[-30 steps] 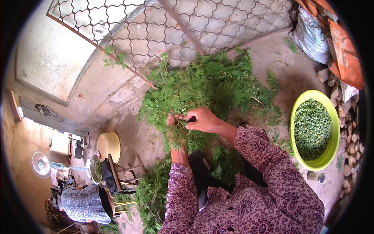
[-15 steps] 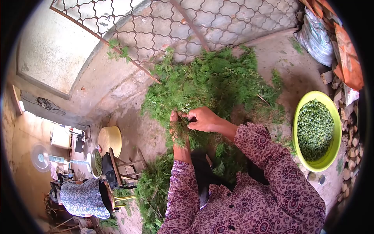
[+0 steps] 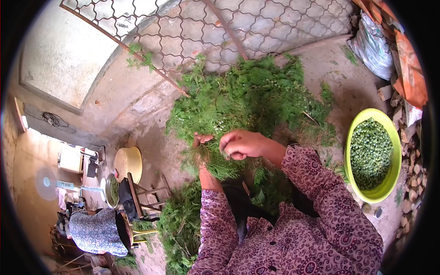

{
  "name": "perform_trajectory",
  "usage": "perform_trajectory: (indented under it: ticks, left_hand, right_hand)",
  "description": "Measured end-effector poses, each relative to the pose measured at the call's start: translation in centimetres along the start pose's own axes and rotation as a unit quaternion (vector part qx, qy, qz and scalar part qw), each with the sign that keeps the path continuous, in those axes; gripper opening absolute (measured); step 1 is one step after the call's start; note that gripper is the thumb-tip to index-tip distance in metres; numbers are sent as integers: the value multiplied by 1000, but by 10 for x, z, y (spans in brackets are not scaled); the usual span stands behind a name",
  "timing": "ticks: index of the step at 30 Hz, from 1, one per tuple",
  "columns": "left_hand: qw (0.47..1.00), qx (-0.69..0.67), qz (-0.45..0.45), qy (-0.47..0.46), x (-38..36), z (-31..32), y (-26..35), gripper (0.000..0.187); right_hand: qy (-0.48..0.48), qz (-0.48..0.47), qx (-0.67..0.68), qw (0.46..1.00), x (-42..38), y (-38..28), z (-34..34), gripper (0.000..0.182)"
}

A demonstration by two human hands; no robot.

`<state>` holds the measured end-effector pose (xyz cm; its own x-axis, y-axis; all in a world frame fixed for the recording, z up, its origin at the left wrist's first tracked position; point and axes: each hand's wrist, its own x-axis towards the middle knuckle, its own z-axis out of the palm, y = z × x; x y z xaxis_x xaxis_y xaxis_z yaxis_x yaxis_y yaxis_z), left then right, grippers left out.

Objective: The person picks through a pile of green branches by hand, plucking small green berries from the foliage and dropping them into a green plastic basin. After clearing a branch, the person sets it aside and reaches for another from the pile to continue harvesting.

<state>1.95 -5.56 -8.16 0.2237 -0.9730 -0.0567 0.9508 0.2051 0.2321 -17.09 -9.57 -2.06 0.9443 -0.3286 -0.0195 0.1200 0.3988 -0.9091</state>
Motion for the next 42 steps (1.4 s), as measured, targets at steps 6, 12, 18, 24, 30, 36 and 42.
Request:
perform_trajectory:
  ticks: [6, 12, 18, 24, 30, 36, 42]
  left_hand:
    - [977, -195, -59, -64, -4, 11, -5, 3]
    - [968, -84, -83, -222, 11, 4, -5, 8]
    - [975, 88, -58, -194, -2, 18, -6, 14]
    - [962, 250, 4, -106, -17, 35, -19, 17]
    - [948, 317, -6, 6, -11, 22, -15, 17]
    - [971, 229, -5, 76, -3, -19, 16, 15]
    - [894, 413, 130, 118, -2, -72, 59, 14]
  right_hand:
    - [72, -66, 251, 963, 1, -12, -19, 18]
    - [118, -57, 235, 963, 6, -4, -25, 20]
    - [161, -81, 255, 950, 3, -9, -28, 20]
    - [156, -91, 252, 951, 1, -8, -33, 19]
    - [159, -101, 283, 941, -6, -11, -36, 16]
    - [169, -121, 301, 931, -13, -18, -44, 17]
    - [171, -135, 357, 908, -18, -11, -58, 17]
